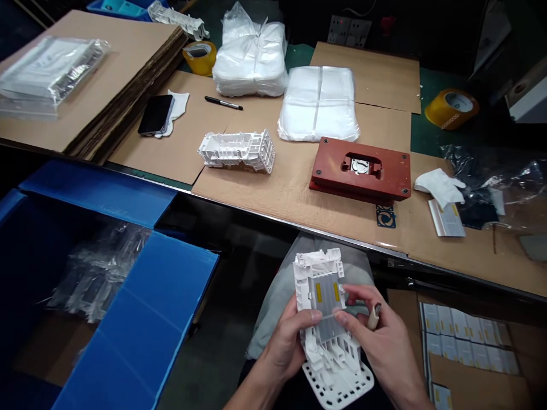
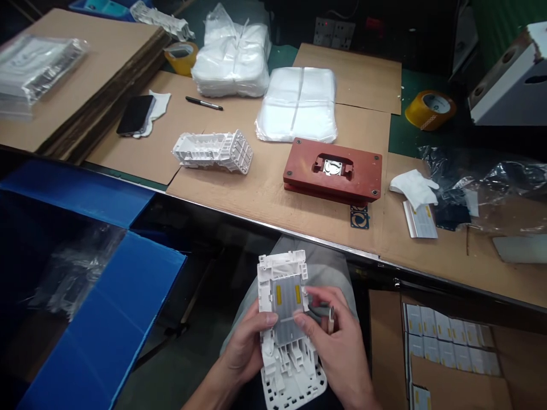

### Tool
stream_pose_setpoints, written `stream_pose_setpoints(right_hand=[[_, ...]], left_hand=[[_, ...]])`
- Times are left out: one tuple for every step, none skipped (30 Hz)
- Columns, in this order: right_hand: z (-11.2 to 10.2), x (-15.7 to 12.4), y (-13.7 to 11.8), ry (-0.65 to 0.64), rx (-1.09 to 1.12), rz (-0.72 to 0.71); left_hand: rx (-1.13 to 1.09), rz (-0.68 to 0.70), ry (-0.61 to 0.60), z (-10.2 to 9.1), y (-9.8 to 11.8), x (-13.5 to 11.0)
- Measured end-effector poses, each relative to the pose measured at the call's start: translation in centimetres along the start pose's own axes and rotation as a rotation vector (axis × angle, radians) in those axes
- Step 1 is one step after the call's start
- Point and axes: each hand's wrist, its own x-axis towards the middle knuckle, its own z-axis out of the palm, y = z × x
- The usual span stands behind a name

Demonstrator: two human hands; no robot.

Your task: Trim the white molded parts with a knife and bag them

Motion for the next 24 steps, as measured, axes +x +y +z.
stream_pose_setpoints(right_hand=[[0.0, 0.2, 0.0, -0.014, 0.041, 0.031], [-0.1, 0.5, -0.1, -0.067, 0.1, 0.073], [-0.2, 0.7, -0.2, -0.158, 0.171, 0.124], [-0.3, 0.9, -0.4, -0.274, 0.241, 0.175], [-0.4, 1.1, -0.5, -0.395, 0.3, 0.215], [-0.5, 1.1, -0.7, -0.487, 0.343, 0.235], [-0.6, 1.0, -0.7, -0.539, 0.362, 0.234], [-0.6, 0.9, -0.7, -0.55, 0.356, 0.21], [-0.5, 0.6, -0.5, -0.543, 0.334, 0.176], [-0.4, 0.2, -0.2, -0.537, 0.308, 0.147], [-0.3, -0.3, 0.2, -0.539, 0.284, 0.129], [-0.1, -0.8, 0.7, -0.543, 0.264, 0.125], [0.1, -1.4, 1.2, -0.544, 0.245, 0.131], [0.3, -2.0, 1.7, -0.534, 0.227, 0.136], [0.4, -2.6, 2.2, -0.521, 0.207, 0.137], [0.5, -3.1, 2.6, -0.507, 0.184, 0.133], [0.6, -3.5, 3.0, -0.491, 0.156, 0.123], [0.5, -3.8, 3.2, -0.479, 0.125, 0.106], [0.4, -3.9, 3.3, -0.474, 0.093, 0.088], [0.2, -4.0, 3.4, -0.473, 0.064, 0.072], [0.1, -4.1, 3.4, -0.474, 0.036, 0.058], [-0.1, -4.0, 3.4, -0.476, 0.015, 0.042], [-0.3, -4.0, 3.4, -0.482, 0.0, 0.025], [-0.3, -4.0, 3.5, -0.486, -0.014, 0.01]], left_hand=[[-0.02, -0.003, -0.006, -0.1, 0.0, 0.0], [-0.036, -0.014, -0.019, -0.3, 0.0, 0.1], [-0.047, -0.031, -0.034, -0.4, 0.0, 0.2], [-0.049, -0.054, -0.055, -0.6, 0.1, 0.2], [-0.039, -0.078, -0.074, -0.7, 0.2, 0.2], [-0.007, -0.095, -0.083, -0.8, 0.3, 0.1], [0.062, -0.095, -0.077, -0.8, 0.5, -0.2], [0.167, -0.079, -0.053, -0.7, 0.6, -0.5], [0.301, -0.05, -0.017, -0.7, 0.7, -0.9], [0.446, -0.012, 0.029, -0.6, 0.7, -1.4], [0.584, 0.029, 0.083, -0.5, 0.6, -2.0], [0.699, 0.064, 0.139, -0.5, 0.5, -2.6], [0.783, 0.088, 0.192, -0.5, 0.3, -3.2], [0.839, 0.105, 0.243, -0.5, 0.0, -3.7], [0.876, 0.113, 0.285, -0.6, -0.4, -4.2], [0.894, 0.114, 0.318, -0.8, -0.7, -4.6], [0.898, 0.113, 0.335, -0.9, -1.1, -4.9], [0.893, 0.118, 0.346, -1.0, -1.4, -5.0], [0.885, 0.124, 0.347, -1.1, -1.6, -5.1], [0.879, 0.129, 0.34, -1.2, -1.8, -5.2], [0.882, 0.133, 0.331, -1.3, -2.0, -5.2], [0.895, 0.14, 0.321, -1.3, -2.1, -5.1], [0.916, 0.144, 0.306, -1.4, -2.1, -5.0], [0.936, 0.149, 0.286, -1.5, -2.1, -4.9]])
